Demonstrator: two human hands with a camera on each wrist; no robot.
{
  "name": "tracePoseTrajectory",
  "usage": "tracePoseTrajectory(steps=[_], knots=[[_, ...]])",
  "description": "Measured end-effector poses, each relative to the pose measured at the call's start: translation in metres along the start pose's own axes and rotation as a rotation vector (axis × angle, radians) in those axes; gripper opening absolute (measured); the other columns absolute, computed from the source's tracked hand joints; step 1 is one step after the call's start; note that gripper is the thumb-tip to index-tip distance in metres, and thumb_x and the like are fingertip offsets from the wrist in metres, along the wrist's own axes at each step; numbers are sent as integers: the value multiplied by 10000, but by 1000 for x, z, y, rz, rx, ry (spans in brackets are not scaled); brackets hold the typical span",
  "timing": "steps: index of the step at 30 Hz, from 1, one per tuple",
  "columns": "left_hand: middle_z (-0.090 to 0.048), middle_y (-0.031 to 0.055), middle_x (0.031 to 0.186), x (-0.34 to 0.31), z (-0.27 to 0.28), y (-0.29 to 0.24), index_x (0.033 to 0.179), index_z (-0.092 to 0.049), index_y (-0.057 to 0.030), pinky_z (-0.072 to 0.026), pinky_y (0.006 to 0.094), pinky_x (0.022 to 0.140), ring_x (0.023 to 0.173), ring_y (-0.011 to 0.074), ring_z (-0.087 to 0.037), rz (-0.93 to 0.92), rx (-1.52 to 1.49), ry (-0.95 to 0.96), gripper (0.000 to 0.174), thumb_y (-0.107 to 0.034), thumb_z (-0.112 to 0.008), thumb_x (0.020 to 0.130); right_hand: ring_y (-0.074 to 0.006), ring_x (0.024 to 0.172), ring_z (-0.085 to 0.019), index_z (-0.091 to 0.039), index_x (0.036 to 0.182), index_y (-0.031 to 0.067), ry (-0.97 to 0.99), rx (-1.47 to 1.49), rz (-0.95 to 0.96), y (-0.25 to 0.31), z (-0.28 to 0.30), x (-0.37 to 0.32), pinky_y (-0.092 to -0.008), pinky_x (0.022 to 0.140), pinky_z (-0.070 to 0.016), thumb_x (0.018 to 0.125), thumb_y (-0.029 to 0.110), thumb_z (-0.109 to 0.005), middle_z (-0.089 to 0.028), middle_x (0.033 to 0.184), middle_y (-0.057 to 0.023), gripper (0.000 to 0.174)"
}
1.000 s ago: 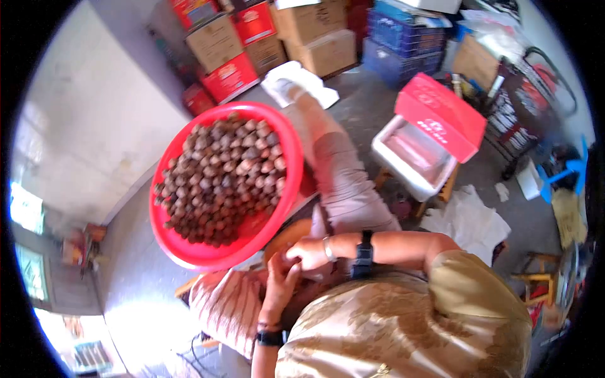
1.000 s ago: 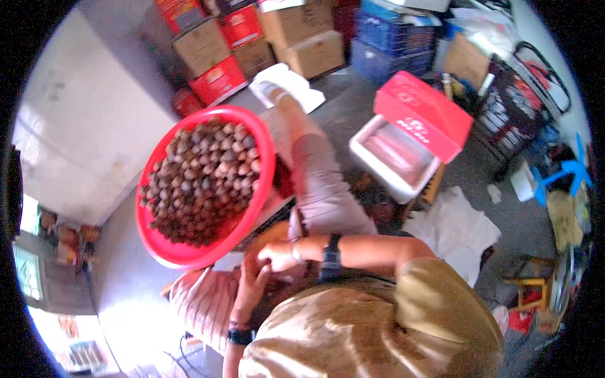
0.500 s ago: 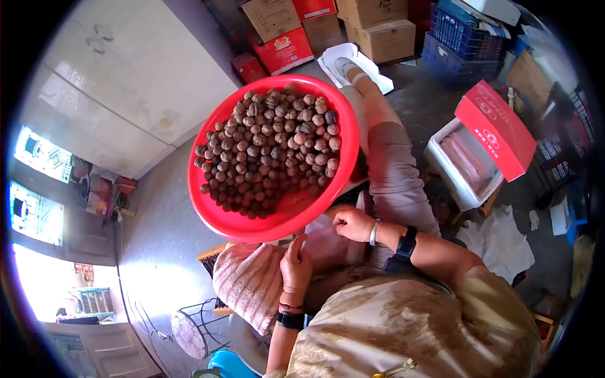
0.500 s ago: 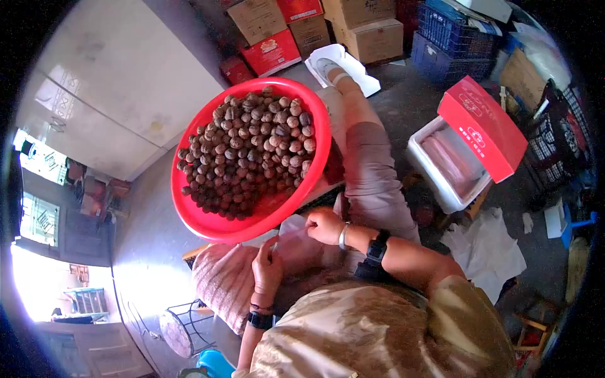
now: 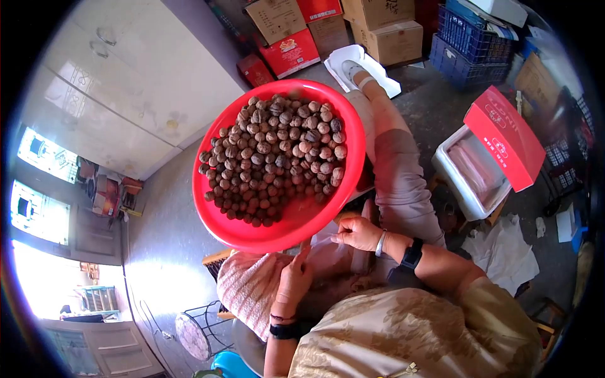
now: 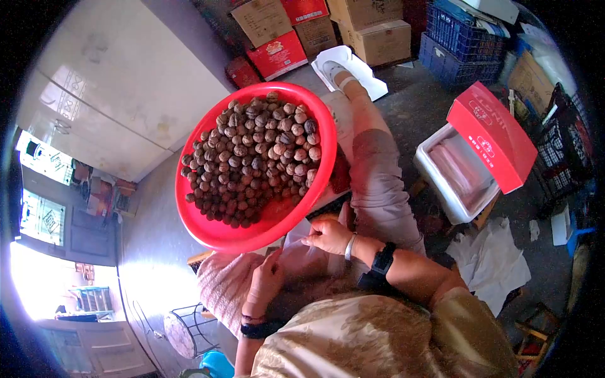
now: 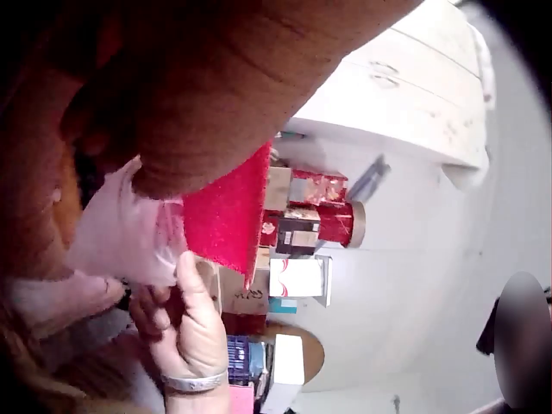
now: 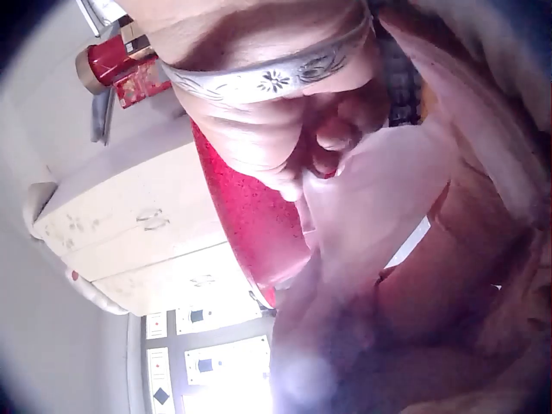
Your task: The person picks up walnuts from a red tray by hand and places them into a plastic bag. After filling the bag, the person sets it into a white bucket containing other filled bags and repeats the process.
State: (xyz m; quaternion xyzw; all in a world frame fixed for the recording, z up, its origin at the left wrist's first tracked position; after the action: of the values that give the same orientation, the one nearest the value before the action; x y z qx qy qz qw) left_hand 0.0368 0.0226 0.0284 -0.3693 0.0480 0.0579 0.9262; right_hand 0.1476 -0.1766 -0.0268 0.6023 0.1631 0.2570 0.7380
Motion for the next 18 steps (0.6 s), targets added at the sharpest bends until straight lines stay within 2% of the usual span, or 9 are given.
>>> tracePoseTrajectory(steps=[2,4,6,8,9,12,14,16,18], knots=[[-644,78,735,-2,14,-16,1238,-639,-34,-503,294,652,682,129,-580,-14,38,63,351,-21,-569,895,-174,663,-654,-671,741,21,-49,-78,-78,-7,0,-1,-313,631,-514,831,271,-781,-689,736,-93,288],[-688,123,822,-2,23,-21,1184,-657,-24,-521,317,689,755,197,-658,-110,-131,139,333,10,-598,858,-152,667,-628,-663,764,25,-34,-56,-109,-11,0,-1,-307,643,-511,846,267,-769,-679,728,-75,277],[-698,80,906,0,44,-43,1151,-656,8,-505,273,708,815,145,-644,-3,-186,178,287,0,-629,865,-129,671,-603,-655,787,29,-16,-33,-137,-12,0,-1,-300,656,-508,861,263,-757,-669,720,-58,266],[-661,30,861,4,61,-53,1115,-660,8,-477,233,678,787,93,-593,189,-364,210,229,-23,-643,888,-151,663,-615,-654,788,28,-2,-75,-199,-6,2,-2,-313,655,-511,844,286,-766,-668,716,-77,286],[-594,-9,780,7,76,-92,1082,-660,0,-442,218,620,722,67,-524,147,-292,99,180,-37,-634,908,-151,663,-615,-654,788,28,0,-74,-200,-4,2,-2,-313,655,-511,844,286,-766,-668,716,-77,286],[-587,-5,756,24,92,-112,1067,-662,-5,-443,232,592,690,73,-520,195,-140,40,154,-47,-623,924,-200,673,-658,-669,764,15,-5,-40,-216,-6,0,-2,-340,652,-517,837,307,-760,-686,725,-104,315],[-629,29,773,39,82,-87,1066,-662,-9,-465,251,597,697,89,-561,115,-197,6,160,-50,-630,915,-218,670,-664,-668,759,18,-34,-79,-169,-13,-1,-2,-351,646,-513,834,313,-761,-682,712,-114,318],[-656,66,809,52,81,-92,1064,-657,-3,-487,263,636,727,109,-591,-22,-136,-13,168,-56,-638,906,-228,673,-666,-667,757,20,-31,-73,-169,-14,0,-1,-357,645,-512,831,310,-762,-682,715,-119,314],[-677,91,849,64,78,-91,1066,-656,-1,-500,275,681,777,124,-617,-38,-131,15,178,-74,-635,906,-238,675,-668,-666,755,21,-25,-62,-171,-16,-2,-1,-363,645,-510,829,307,-764,-682,717,-123,311]])
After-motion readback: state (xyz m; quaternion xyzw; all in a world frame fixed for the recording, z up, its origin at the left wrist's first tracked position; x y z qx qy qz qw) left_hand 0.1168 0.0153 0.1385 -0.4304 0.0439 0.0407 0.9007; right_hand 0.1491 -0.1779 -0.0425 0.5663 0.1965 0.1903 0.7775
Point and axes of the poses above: each hand's wrist, its own x-axis towards the middle knuckle, its own z-axis out of the back of the hand, y = z × x, the point moved 4 cm from there along x, towards the middle knuckle
